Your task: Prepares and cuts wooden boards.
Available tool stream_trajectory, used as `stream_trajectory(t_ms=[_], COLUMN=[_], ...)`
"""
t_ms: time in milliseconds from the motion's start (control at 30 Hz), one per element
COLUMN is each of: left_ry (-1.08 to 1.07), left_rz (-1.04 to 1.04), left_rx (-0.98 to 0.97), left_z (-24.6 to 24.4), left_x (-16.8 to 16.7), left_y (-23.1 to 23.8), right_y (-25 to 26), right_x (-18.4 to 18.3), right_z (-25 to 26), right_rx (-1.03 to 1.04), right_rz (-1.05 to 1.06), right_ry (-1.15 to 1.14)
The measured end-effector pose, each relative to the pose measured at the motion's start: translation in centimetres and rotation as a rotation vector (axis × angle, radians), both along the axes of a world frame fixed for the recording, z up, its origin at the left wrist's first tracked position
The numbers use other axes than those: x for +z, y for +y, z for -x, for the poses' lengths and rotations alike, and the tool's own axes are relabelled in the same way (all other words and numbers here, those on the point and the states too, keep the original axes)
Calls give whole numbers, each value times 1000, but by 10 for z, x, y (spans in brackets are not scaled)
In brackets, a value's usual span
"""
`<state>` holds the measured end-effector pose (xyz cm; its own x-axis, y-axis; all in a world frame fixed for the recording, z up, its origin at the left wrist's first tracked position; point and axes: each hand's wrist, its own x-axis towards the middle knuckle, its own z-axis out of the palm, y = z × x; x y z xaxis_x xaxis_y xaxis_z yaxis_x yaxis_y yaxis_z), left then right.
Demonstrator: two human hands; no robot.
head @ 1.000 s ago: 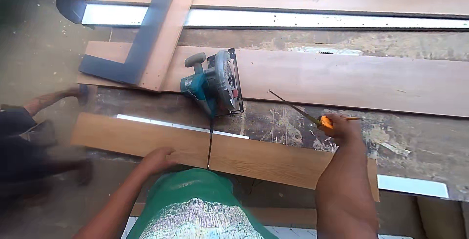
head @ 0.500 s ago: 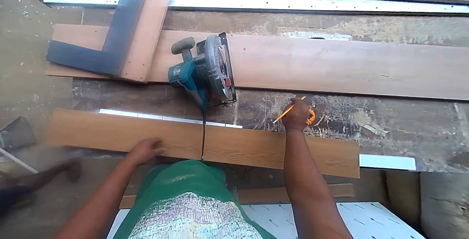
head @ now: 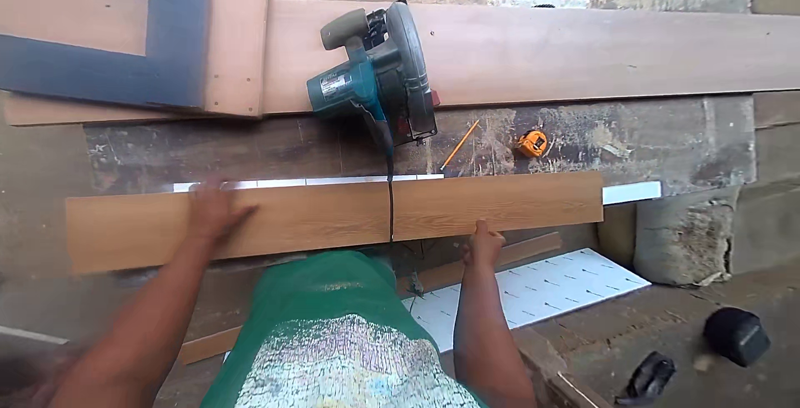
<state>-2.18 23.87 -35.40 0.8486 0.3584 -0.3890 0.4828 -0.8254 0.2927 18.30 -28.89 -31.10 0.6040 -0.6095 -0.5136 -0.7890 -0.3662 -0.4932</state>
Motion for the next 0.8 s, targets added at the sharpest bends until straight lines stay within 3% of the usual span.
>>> stream_trajectory(t_ms=[33, 100, 300, 500, 567, 667, 800], left_ry=[-13, -19, -71, -113, -226, -328, -108], left_rz=[-5, -13, -28, -3, 26, -37, -36], left_rx=[-15, -38, -23, -28, 32, 118, 322], left_z=[4, 11, 42, 44, 12, -66, -170], left_x=[-2, -6, -14, -12, 1, 34, 58], left_y=[3, 6, 22, 35, 52, 87, 126], right_y=[6, 27, 54, 58, 66, 100, 177], right_x=[-11, -25, -24, -26, -5, 46, 80], right_z=[16, 34, 25, 23, 17, 12, -8], right_rx=[-145, -244, -34, 4, 176, 362, 820], right_rz=[-128, -268, -109, -97, 103, 240, 137], right_ry=[84, 143, 223, 326, 361, 89, -297])
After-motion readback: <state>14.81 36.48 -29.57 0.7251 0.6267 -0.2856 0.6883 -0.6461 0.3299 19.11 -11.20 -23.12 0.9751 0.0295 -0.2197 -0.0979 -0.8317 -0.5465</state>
